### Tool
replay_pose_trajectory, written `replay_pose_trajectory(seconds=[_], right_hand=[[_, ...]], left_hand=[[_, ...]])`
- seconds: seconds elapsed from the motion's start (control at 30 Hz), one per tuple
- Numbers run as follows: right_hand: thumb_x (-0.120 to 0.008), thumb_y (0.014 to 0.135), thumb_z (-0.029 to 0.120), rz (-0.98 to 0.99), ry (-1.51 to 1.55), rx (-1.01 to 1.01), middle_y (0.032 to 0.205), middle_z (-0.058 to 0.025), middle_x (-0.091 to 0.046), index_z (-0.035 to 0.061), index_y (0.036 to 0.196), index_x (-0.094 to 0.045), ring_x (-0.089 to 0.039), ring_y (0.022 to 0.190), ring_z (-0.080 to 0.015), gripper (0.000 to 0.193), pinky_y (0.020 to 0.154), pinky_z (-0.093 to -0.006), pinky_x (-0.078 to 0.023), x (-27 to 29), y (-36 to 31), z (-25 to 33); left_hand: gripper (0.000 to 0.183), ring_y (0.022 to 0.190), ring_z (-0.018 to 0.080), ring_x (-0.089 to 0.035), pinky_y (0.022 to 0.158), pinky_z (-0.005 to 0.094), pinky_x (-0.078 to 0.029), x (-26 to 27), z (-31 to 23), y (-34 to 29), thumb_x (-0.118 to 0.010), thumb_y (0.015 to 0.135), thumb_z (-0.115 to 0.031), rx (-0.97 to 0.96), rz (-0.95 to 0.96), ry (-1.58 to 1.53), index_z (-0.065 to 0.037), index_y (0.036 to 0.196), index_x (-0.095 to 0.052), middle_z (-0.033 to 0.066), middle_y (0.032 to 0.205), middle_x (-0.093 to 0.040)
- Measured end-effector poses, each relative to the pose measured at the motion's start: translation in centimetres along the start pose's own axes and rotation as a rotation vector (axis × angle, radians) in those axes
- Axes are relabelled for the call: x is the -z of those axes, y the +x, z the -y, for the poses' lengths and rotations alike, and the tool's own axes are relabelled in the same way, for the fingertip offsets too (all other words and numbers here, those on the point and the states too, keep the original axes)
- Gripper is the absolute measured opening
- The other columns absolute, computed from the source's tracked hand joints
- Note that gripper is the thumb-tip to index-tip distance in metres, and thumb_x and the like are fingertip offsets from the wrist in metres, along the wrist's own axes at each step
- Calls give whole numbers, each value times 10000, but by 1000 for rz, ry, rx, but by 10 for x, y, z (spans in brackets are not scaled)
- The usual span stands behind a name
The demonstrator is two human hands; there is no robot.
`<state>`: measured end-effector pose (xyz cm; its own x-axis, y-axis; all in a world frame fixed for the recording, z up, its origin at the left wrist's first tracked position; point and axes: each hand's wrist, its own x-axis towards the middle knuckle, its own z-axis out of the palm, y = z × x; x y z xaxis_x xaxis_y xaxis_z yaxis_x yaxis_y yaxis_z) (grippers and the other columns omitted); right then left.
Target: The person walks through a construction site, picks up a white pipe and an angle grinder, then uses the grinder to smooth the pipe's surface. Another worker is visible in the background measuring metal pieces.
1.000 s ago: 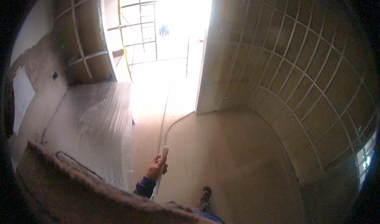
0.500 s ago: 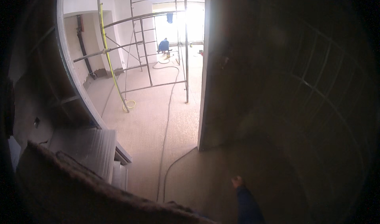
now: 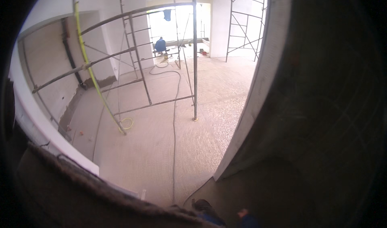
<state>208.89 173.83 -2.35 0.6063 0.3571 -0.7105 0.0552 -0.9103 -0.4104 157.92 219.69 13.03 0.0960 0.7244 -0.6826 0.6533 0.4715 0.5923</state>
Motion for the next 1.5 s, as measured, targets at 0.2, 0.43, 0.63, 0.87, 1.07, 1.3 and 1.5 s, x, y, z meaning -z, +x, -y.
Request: replay_pose_trajectory(seconds=[0.2, 0.43, 0.63, 0.87, 1.07, 1.3, 1.5], right_hand=[[-771, 811, 321, 22, 78, -258, 1070, -217, -730, -5, 1106, -724, -706, 990, -356, 442, 867, -443, -570, 38, 47, 111], [-736, 834, 310, -180, 372, -92, 1059, -205, -734, 1, 1111, -723, -708, 981, -354, 415, 855, -449, -572, 126, 222, 359], [-706, 855, 300, -285, 632, 2, 1050, -194, -739, 6, 1115, -723, -711, 973, -352, 393, 845, -453, -574, 210, 294, 510], [-670, 879, 289, -305, 692, -341, 1039, -181, -743, 11, 1120, -722, -714, 964, -350, 372, 833, -458, -575, 141, 381, 504], [-594, 929, 320, -452, 982, -427, 1139, -137, -737, 43, 1213, -695, -720, 1012, -318, 409, 898, -456, -560, 156, 423, 581], [-623, 916, 301, -440, 1088, -369, 1180, -141, -721, 60, 1290, -649, -715, 1022, -312, 446, 931, -462, -545, 421, 614, 718], [-639, 910, 272, -173, 582, -354, 1155, -145, -724, 56, 1291, -640, -714, 1000, -309, 438, 914, -458, -551, 586, 867, 745]], left_hand=[[384, 495, 194, -621, 437, 361, -512, -25, -267, 183, -635, 974, -321, -319, 184, -120, -56, 1240, -557, 125, 771, -660], [408, 596, 154, -633, 534, 322, -525, -111, -470, 297, -641, 967, -414, -301, 357, 319, -58, 1166, -627, 72, 770, -662], [457, 633, 160, -637, 597, 342, -526, -137, -566, 423, -632, 951, -473, -353, 409, 508, -49, 1117, -668, 76, 813, -681], [423, 619, 166, -639, 562, 334, -503, -252, -811, 542, -628, 959, -435, -531, 722, 674, -32, 1084, -661, 84, 786, -664], [448, 596, 185, -647, 534, 346, -534, -427, -1052, 590, -679, 932, -408, -544, 787, 802, -48, 1184, -597, 68, 740, -653], [567, 861, 320, -713, 768, 432, -555, -588, -1301, 704, -722, 860, -454, -830, 558, 871, -52, 1238, -593, 203, 1000, -716], [615, 1080, 336, -684, 932, 431, -520, -598, -1383, 873, -729, 840, -445, -678, 383, 847, -66, 1313, -626, 207, 1160, -706]])
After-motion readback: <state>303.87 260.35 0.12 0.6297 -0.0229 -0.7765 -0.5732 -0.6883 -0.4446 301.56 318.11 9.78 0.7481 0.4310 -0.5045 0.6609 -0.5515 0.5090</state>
